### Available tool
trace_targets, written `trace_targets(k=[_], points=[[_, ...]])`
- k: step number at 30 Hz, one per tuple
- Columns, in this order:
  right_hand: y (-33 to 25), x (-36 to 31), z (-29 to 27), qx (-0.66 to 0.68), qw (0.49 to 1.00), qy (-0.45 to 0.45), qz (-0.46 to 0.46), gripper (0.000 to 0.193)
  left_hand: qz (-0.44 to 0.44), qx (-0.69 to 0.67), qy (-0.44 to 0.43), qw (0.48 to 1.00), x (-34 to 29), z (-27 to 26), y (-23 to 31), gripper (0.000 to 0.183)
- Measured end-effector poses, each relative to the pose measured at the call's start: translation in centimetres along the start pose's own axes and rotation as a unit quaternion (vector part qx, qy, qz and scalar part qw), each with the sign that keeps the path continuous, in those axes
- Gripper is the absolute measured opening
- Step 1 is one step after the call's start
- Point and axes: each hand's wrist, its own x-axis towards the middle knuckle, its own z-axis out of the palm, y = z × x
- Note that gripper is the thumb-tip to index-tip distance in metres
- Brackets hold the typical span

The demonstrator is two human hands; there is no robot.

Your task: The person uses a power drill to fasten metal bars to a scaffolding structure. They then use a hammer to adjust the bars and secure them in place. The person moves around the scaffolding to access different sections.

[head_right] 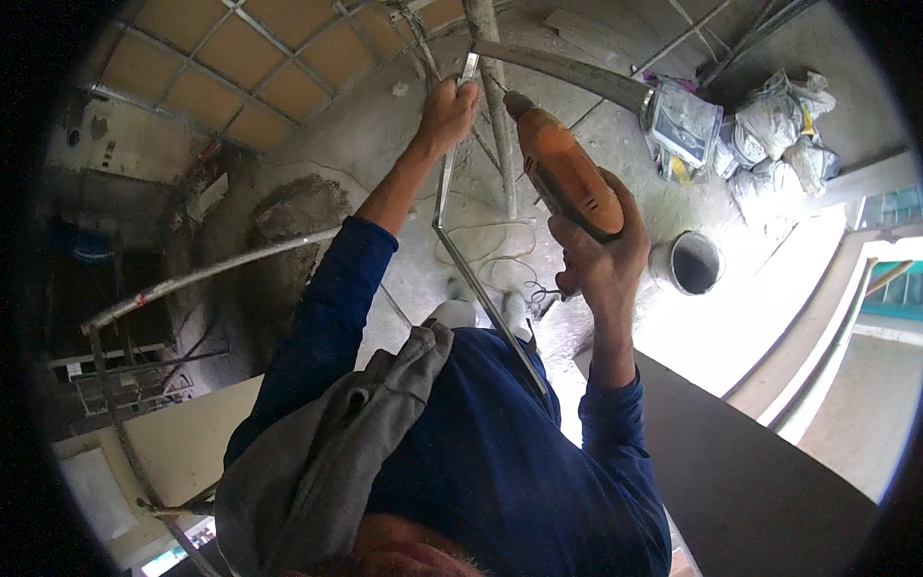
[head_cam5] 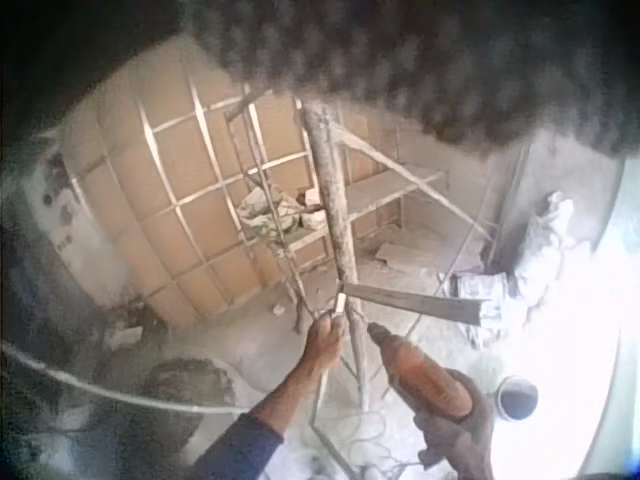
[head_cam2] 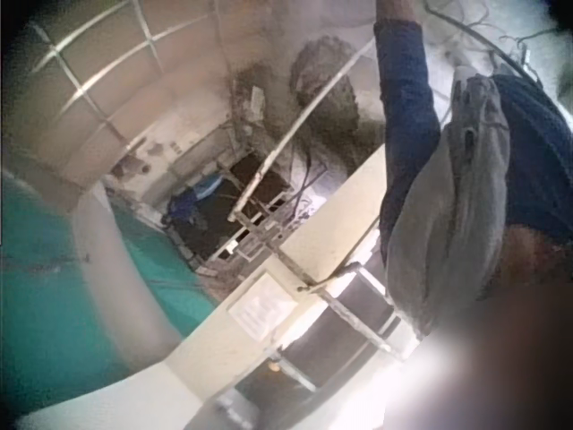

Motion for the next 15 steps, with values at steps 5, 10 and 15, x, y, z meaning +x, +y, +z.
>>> trace_targets(k=[5,10,15], points=[[1.3,0.5,-0.9,0.057,0.997,0.037,0.029,0.073,0.086,0.164,0.001,0.983,2.8,0.6,2.1,0.049],[2.7,1.7,-1.1,0.071,0.996,0.049,0.019,0.072,0.026,0.235,-0.06,0.97,4.6,-0.4,3.6,0.046],[4.2,3.3,-1.2,0.089,0.996,0.023,-0.012,0.072,0.081,0.29,-0.075,0.951,5.6,-1.5,3.9,0.041]])
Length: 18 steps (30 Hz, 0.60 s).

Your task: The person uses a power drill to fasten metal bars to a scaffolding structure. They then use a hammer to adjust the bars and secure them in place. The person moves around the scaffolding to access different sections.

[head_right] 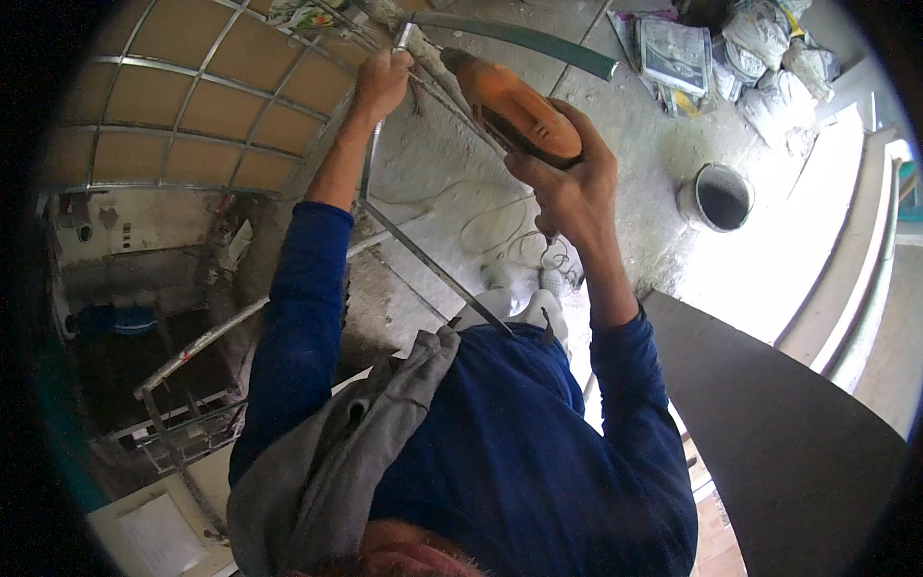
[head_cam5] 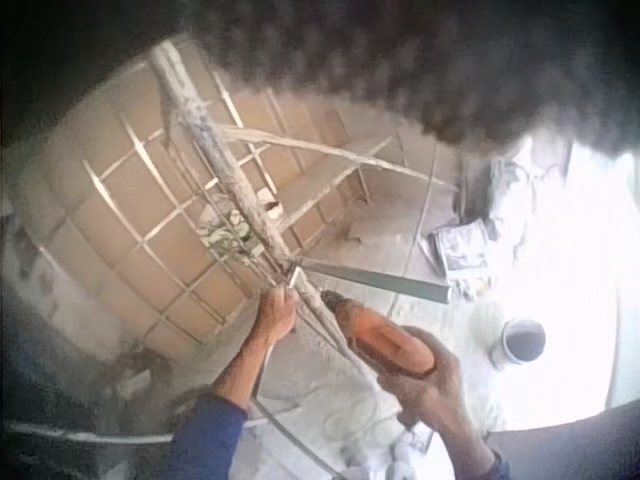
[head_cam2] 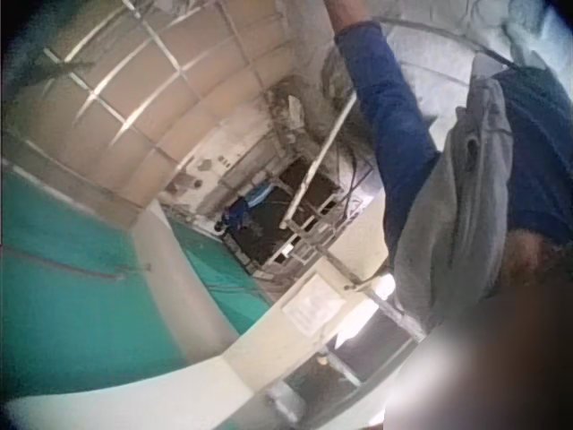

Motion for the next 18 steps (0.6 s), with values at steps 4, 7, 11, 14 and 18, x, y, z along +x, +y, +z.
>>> trace_targets(k=[4,7,11,14,18], points=[[0.7,0.4,0.2,0.011,1.0,-0.021,0.0,0.073,0.008,0.014,-0.003,1.0,-0.6,-1.0,-0.4,0.04],[1.3,0.8,0.8,0.022,0.999,-0.033,0.023,0.073,-0.003,0.017,-0.023,1.0,-1.3,-1.7,-0.5,0.04],[2.3,1.5,1.7,0.034,0.999,-0.04,0.004,0.072,-0.011,0.056,-0.041,0.998,-1.2,-2.0,-0.6,0.04],[3.2,1.7,2.3,0.032,0.999,-0.041,-0.008,0.072,0.024,0.072,-0.037,0.996,-0.9,-2.3,-1.2,0.039],[4.1,1.6,2.7,0.04,0.999,-0.027,-0.006,0.071,-0.005,0.065,-0.072,0.995,-0.4,-3.0,-2.2,0.037]])
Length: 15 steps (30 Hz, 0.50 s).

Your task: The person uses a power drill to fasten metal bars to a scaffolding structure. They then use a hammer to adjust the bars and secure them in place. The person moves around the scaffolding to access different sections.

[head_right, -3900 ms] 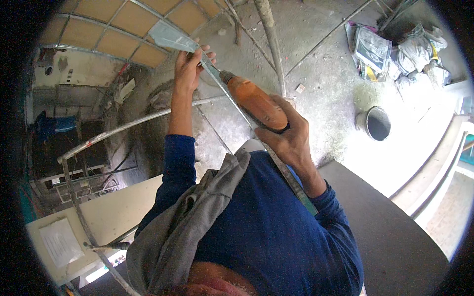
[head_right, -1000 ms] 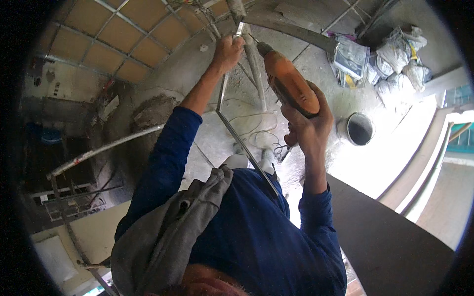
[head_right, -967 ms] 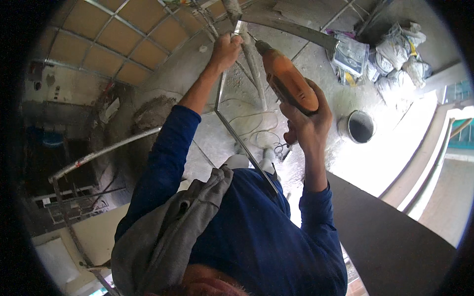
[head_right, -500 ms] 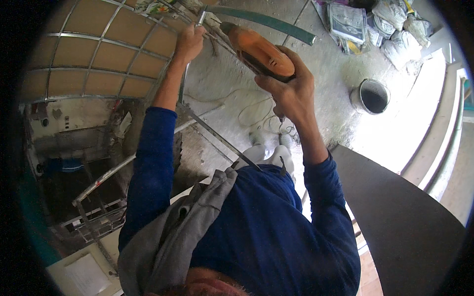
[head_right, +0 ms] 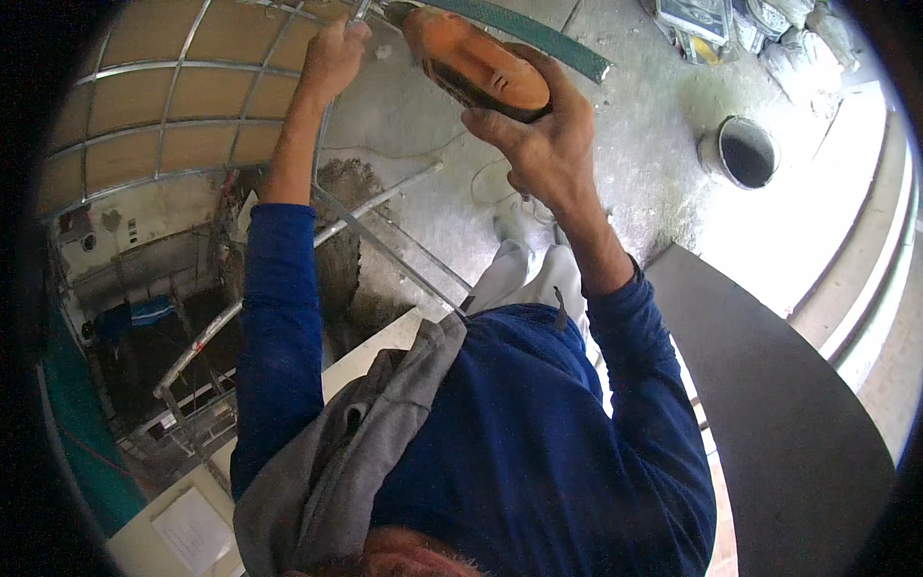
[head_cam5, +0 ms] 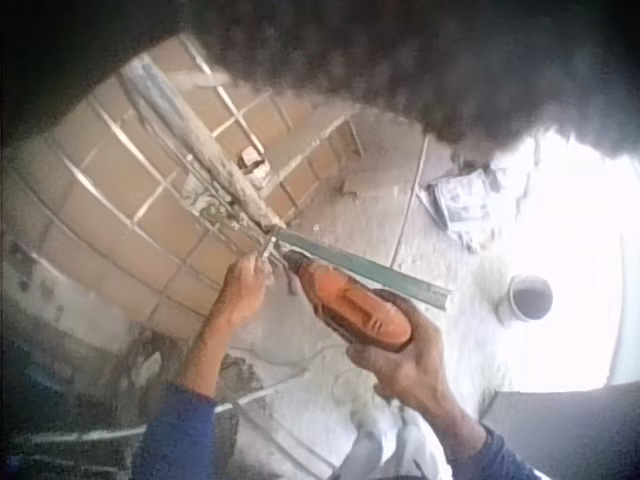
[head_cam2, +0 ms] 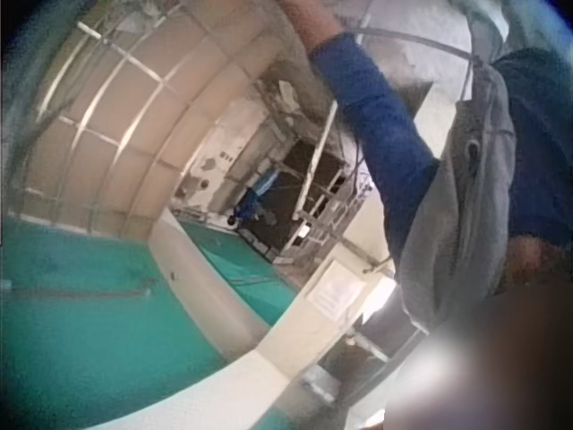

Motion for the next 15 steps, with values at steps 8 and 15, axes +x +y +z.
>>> trace_targets(k=[8,15], points=[[0.6,-0.2,0.3,-0.04,0.999,0.014,-0.013,0.071,0.009,-0.031,0.008,0.999,-0.3,-0.4,1.3,0.035],[0.2,-0.1,0.5,-0.048,0.998,0.011,-0.036,0.071,-0.018,-0.038,-0.012,0.999,-0.5,-1.4,2.4,0.04]])
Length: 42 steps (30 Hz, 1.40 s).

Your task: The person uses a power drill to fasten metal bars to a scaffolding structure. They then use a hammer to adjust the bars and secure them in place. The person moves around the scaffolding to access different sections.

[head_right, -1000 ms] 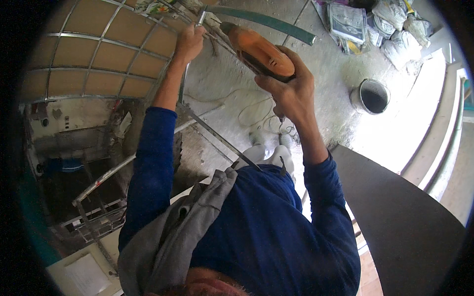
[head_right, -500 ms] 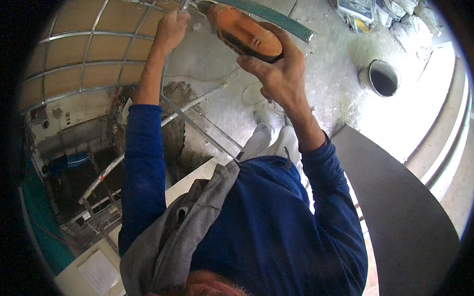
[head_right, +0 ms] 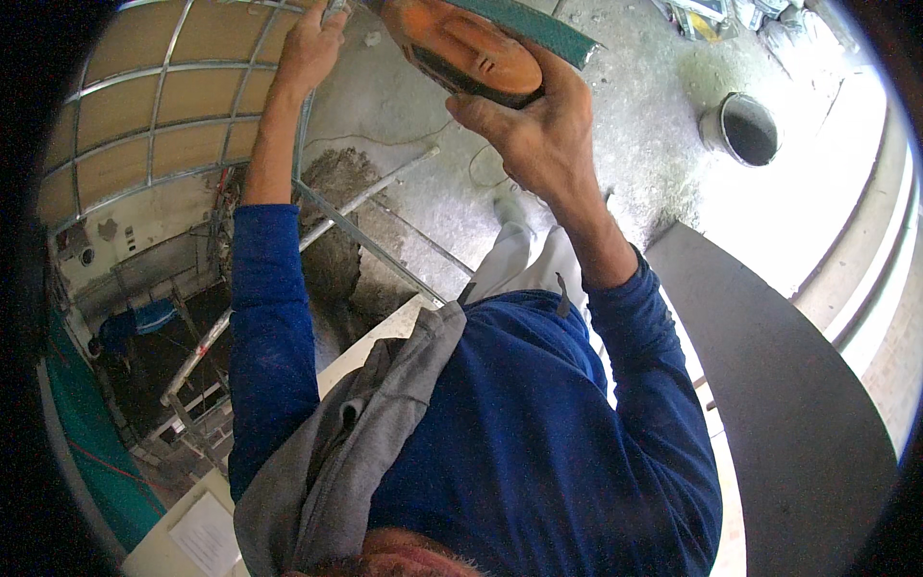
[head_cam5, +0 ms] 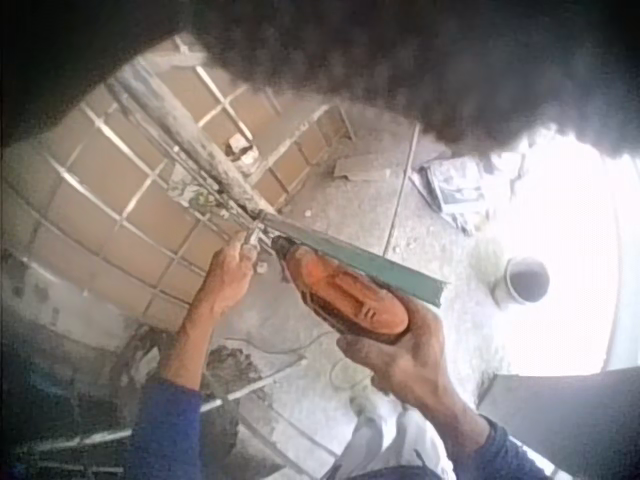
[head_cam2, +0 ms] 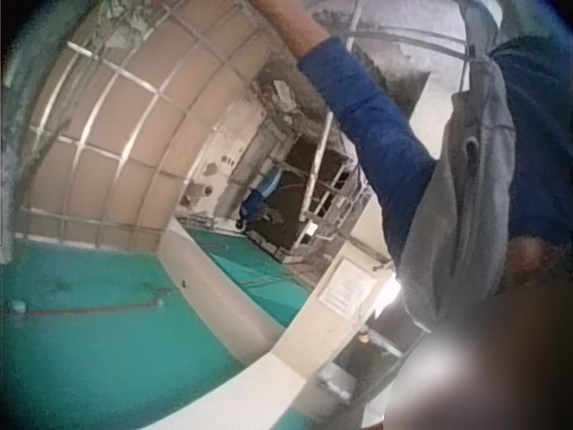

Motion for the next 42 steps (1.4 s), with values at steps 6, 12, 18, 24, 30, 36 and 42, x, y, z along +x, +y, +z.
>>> trace_targets(k=[6,12,18,24,30,36,42], points=[[-0.1,0.0,-0.4,-0.036,0.999,-0.017,0.019,0.07,0.021,0.03,0.011,0.999,0.6,0.4,-0.9,0.042],[0.1,-0.1,-0.4,-0.009,1.0,-0.006,0.015,0.066,0.008,0.027,0.022,0.999,0.9,0.8,-1.1,0.044],[-0.7,0.4,-0.7,-0.03,0.999,-0.017,0.038,0.059,0.024,0.035,0.025,0.999,1.1,0.5,-1.0,0.042],[-1.4,0.7,-0.7,-0.05,0.996,-0.028,0.072,0.067,0.011,0.104,0.054,0.993,1.6,0.8,-0.7,0.037],[-1.0,1.5,-0.4,-0.102,0.993,-0.034,-0.047,0.062,0.028,0.026,0.061,0.997,1.4,0.8,0.0,0.035],[-0.9,1.5,-0.5,-0.11,0.993,-0.031,-0.005,0.054,0.045,0.07,0.064,0.994,1.8,0.8,-0.3,0.034],[0.0,2.2,-0.8,-0.214,0.963,-0.062,-0.15,0.029,0.045,0.071,0.071,0.994,1.8,1.1,-0.9,0.034]])
